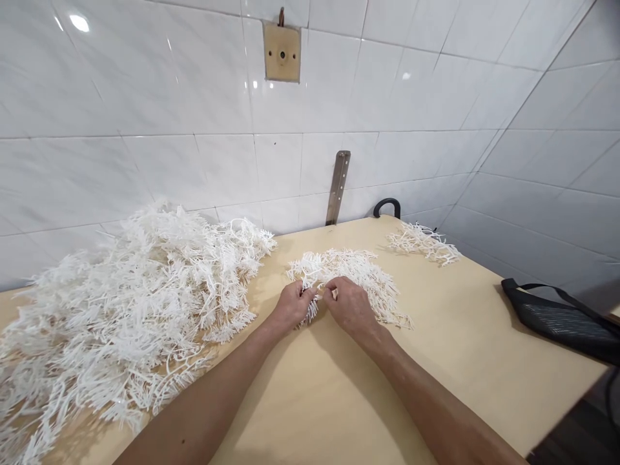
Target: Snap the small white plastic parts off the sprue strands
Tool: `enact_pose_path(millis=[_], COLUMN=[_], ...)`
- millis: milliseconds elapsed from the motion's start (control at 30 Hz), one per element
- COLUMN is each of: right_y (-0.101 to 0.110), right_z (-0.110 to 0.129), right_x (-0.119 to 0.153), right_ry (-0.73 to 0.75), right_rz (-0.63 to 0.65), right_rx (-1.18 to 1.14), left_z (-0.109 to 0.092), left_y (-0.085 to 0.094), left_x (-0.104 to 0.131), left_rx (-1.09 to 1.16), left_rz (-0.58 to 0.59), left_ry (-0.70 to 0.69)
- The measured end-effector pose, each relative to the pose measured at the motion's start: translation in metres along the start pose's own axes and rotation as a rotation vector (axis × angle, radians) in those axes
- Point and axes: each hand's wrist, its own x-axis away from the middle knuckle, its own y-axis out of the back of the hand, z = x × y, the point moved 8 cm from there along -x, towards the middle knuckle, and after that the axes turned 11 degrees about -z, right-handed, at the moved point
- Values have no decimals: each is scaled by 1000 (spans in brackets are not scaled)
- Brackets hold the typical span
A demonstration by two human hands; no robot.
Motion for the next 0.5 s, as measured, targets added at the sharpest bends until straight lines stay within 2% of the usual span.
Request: enact_pose_path(millis=[167, 267, 367, 500], right_y=[24, 40, 48, 34], right_z=[-32, -42, -31, 7], right_x=[-13, -18, -18, -11], right_ry=[-94, -123, -73, 53], right_rz=[-147, -215, -239, -92], right_rx=[18, 48, 14, -196], left_z=[15, 18, 15, 12], left_y=[-9, -11, -10, -8], left_x=[2, 3, 5, 5], left_rx=[200, 287, 334, 355], left_rz=[142, 174, 186, 172], left_ry=[187, 280, 315, 329])
